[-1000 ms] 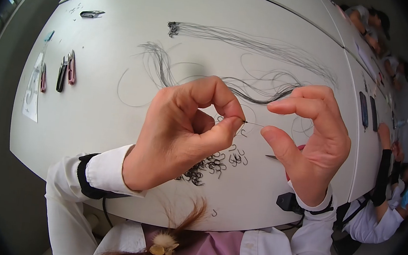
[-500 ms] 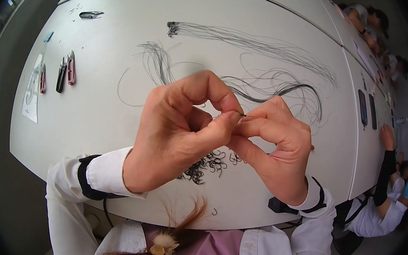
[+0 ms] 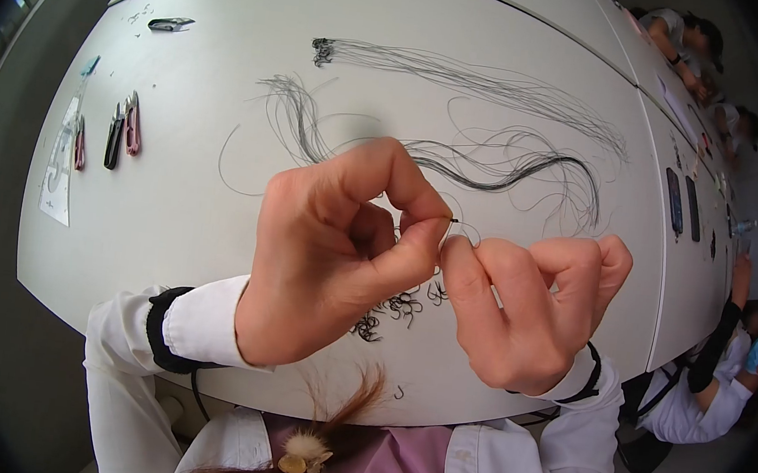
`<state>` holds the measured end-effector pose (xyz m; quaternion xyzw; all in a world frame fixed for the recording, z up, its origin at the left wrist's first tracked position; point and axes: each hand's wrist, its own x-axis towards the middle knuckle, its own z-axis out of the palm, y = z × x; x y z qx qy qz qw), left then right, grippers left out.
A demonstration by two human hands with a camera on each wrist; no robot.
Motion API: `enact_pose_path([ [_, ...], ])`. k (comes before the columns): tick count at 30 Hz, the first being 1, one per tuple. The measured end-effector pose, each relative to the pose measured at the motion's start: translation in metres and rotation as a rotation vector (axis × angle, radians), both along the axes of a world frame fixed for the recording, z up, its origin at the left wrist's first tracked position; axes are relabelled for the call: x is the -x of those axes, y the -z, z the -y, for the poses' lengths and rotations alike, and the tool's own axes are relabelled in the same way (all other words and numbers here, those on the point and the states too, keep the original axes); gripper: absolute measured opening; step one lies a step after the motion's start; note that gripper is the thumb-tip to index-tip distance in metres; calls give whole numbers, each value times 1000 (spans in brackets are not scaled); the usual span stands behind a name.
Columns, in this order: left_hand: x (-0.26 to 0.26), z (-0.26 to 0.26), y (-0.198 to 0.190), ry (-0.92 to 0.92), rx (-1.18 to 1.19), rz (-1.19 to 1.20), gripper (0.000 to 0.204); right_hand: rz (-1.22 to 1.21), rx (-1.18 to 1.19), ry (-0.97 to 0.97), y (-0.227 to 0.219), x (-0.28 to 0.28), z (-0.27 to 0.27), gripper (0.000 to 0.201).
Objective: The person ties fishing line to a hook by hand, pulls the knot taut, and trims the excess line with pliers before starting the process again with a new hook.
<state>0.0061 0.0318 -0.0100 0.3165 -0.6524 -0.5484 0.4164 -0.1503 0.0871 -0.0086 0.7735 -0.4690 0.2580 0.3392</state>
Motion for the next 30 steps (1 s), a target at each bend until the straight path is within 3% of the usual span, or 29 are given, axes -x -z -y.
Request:
enact_pose_path([
  [4, 1, -2, -1, -19, 55, 35, 9, -109, 14, 63, -14, -3, -11, 12],
  [6, 1, -2, 0, -21, 131, 54, 9, -133, -12, 38, -19, 1, -17, 35],
  [7, 1, -2, 0, -20, 130, 55, 9, -132, -14, 38, -22, 2, -17, 35],
  [16, -1, -1, 0, 98, 101, 125, 8, 58, -117, -122, -30, 17, -3, 39],
  [23, 1, 0, -3, 47, -84, -54, 7, 28, -43, -220, -20, 13, -6, 35],
  [25, 1, -1, -6, 45, -180, -130, 7, 116, -258, -233, -21, 15, -9, 31],
  [26, 0, 0, -7, 60, -225, -142, 9, 116, -256, -232, -20, 12, -7, 31],
  [28, 0, 0, -8, 76, -264, -156, 10, 695, -504, -322, -15, 7, -1, 15],
  [29, 1, 0, -7, 78, -263, -193, 11, 694, -499, -322, -13, 11, 3, 15],
  [30, 1, 0, -7, 82, -261, -229, 12, 1025, -800, -398, -12, 16, 7, 7],
])
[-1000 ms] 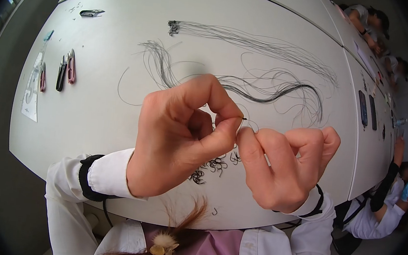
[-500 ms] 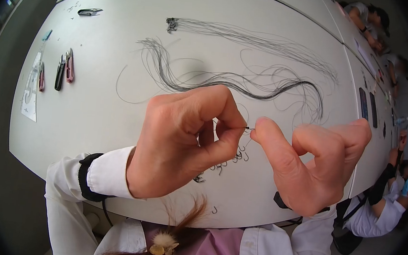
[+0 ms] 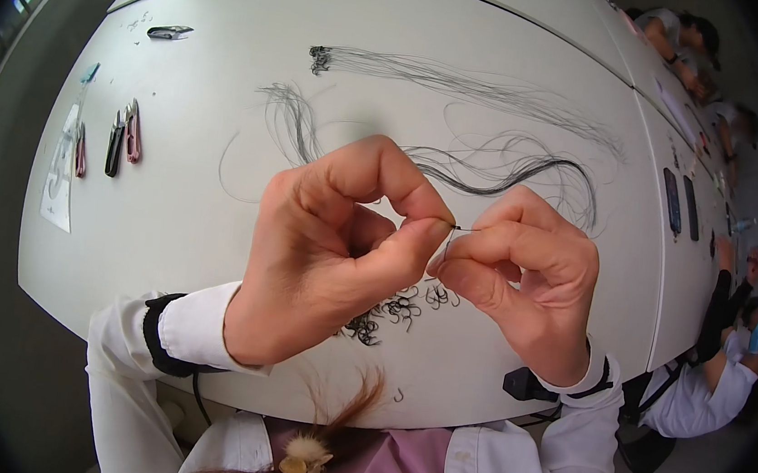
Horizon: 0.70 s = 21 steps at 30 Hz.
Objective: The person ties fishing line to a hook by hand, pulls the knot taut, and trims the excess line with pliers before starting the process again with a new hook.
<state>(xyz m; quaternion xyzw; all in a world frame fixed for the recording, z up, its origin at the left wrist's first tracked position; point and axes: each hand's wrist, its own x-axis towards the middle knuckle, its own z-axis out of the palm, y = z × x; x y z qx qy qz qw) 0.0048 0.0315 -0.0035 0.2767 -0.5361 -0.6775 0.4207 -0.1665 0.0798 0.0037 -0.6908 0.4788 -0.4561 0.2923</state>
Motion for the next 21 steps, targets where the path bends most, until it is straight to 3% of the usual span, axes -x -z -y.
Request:
enact_pose_path([
  [1, 0, 0, -1, 4, 7, -1, 12, 307, -314, -109, 2, 4, 5, 3],
  [2, -2, 0, -1, 22, 41, 2, 12, 524, -437, -175, 7, 5, 10, 6],
  [7, -5, 0, -1, 102, 130, 61, 9, 695, -487, -265, 17, 11, 23, 13],
  [9, -6, 1, 0, 120, 260, 142, 8, 834, -620, -374, 9, 18, 24, 12],
  [18, -5, -2, -4, 142, 537, 266, 7, 346, -311, -181, -5, 27, 18, 5],
  [21, -5, 0, -2, 136, 578, 270, 7, 272, -333, -101, -19, 30, 15, 5],
])
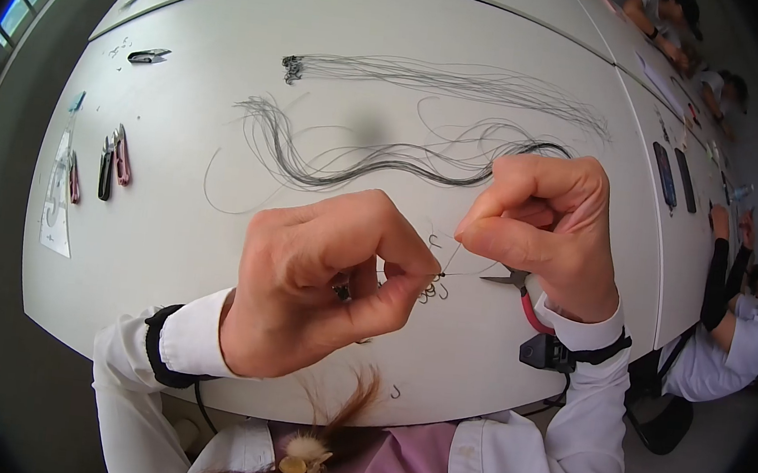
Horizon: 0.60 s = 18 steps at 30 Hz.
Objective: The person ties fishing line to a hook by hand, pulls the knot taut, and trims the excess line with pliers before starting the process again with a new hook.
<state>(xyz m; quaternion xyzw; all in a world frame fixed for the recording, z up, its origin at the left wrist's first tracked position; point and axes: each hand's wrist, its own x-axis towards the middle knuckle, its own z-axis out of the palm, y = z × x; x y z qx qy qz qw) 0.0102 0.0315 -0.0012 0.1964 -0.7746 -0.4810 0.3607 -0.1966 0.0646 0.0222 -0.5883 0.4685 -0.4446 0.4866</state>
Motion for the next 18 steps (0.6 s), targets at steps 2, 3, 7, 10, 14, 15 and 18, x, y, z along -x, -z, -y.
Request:
enact_pose_path([
  [2, 0, 0, 1, 0, -16, -8, 7, -46, 75, -7, 1, 3, 1, 5],
  [3, 0, 0, 1, 0, -32, -16, 7, -91, 150, -13, 2, 4, 2, 5],
  [7, 0, -1, 1, -2, -17, -18, 7, -113, 199, -54, 3, 8, 6, 6],
  [10, 0, -1, 1, 0, -9, -16, 7, -110, 187, -55, 4, 7, 7, 6],
  [14, -1, -2, -1, 18, -35, -4, 7, 5, -72, -76, 1, 1, 7, 6],
  [15, -1, -2, -1, 15, -32, 3, 7, 56, -133, -89, 1, 0, 8, 7],
  [18, -1, -1, 2, 20, 20, -15, 7, 99, -155, -182, 11, -2, 10, 8],
])
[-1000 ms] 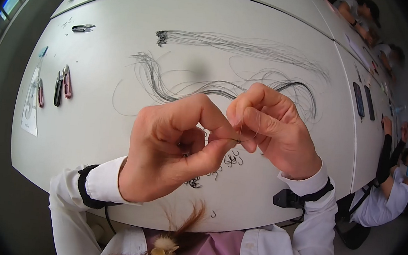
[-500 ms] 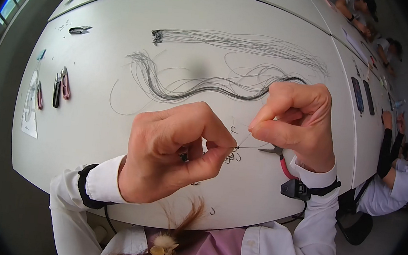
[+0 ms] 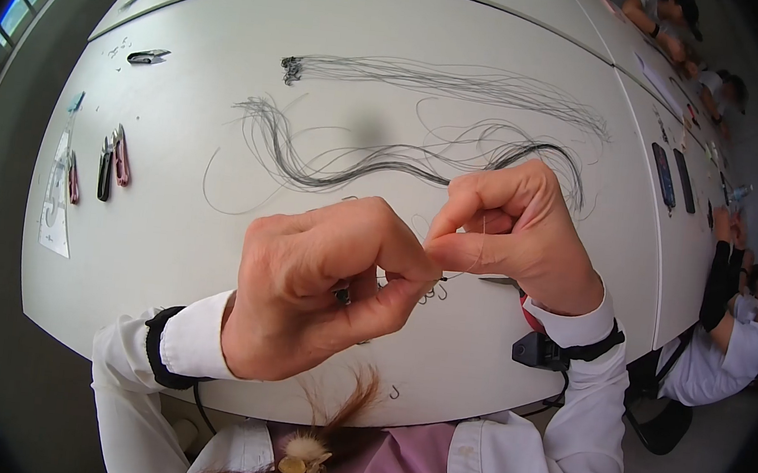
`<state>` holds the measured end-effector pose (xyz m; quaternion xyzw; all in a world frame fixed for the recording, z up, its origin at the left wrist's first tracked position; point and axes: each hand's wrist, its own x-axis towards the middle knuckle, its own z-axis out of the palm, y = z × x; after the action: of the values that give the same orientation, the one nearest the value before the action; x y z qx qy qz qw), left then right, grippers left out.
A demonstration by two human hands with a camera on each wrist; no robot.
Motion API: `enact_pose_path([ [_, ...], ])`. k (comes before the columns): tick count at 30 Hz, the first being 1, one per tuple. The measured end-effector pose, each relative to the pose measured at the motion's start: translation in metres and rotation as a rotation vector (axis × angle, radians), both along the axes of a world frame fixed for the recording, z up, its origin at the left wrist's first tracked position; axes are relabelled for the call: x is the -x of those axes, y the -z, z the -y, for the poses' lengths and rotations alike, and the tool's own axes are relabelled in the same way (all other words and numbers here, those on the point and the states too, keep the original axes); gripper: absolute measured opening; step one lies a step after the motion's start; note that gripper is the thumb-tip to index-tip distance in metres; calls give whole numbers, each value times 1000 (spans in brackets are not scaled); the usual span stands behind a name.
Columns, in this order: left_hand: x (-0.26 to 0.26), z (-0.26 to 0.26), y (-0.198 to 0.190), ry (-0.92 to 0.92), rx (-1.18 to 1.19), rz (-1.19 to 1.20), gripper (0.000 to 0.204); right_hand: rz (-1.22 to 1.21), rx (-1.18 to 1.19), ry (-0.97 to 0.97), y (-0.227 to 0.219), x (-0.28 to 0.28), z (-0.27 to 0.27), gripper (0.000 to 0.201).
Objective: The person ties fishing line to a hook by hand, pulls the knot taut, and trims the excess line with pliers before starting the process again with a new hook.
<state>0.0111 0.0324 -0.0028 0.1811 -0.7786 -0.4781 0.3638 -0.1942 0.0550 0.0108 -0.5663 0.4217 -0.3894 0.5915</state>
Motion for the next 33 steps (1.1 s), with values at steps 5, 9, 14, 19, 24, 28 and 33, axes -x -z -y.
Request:
enact_pose_path([
  [5, 0, -1, 0, -34, 9, -14, 8, 145, -120, -10, 6, -8, -4, 7],
  [9, 1, -2, 3, -127, -58, -47, 9, 212, -137, 55, 12, -15, -9, 5],
  [14, 1, -3, 7, -223, -91, -78, 11, 3, -36, 182, 10, -27, -22, 4],
  [19, 2, -3, 9, -226, -86, -110, 11, -434, 663, 262, 4, -34, -30, 13],
  [24, 2, -2, 8, -236, -32, -61, 11, -909, 1240, 302, 3, -32, -38, 25],
  [28, 2, -2, 7, -233, 23, -38, 11, -1054, 1334, 292, -13, -33, -45, 35],
  [33, 3, -2, 7, -146, 15, -42, 10, -1047, 1406, 374, -9, -25, -38, 39],
])
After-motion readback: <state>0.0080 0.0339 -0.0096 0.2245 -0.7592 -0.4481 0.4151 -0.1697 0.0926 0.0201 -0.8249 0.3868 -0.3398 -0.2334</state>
